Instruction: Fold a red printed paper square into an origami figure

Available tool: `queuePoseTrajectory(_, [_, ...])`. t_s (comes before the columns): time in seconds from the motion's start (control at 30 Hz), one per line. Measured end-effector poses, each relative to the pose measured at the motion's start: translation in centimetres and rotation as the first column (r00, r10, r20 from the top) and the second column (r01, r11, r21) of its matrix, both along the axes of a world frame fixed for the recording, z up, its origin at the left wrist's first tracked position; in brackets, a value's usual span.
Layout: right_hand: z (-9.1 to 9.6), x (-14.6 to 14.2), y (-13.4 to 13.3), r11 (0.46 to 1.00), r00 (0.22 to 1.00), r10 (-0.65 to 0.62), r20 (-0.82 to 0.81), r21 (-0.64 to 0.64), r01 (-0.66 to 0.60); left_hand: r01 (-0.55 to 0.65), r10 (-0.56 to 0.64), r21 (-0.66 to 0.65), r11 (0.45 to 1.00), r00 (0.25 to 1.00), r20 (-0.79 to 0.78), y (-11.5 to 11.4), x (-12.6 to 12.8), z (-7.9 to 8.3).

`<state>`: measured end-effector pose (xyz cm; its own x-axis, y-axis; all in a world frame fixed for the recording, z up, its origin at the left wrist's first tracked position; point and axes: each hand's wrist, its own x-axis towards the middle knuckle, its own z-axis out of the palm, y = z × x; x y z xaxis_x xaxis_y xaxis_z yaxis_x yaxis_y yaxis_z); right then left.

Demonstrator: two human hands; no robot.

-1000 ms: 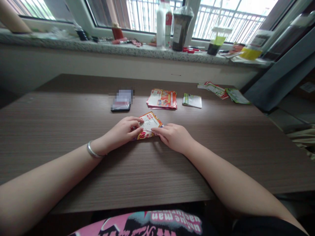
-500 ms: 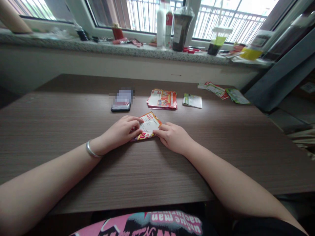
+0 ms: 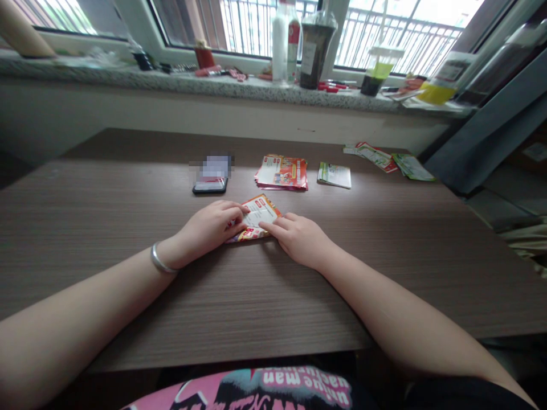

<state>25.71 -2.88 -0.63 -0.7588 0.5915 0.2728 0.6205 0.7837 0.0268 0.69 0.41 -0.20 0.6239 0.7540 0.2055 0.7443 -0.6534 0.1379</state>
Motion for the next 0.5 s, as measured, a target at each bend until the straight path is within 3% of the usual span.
queuePoseTrajectory(0.5, [-0.29, 0.03, 0.35, 1.0, 0.999, 0.016, -0.028, -0.018, -0.016, -0.041, 0.05, -0.059, 0.997, 0.987, 0.155, -0.06, -0.11, 0.09])
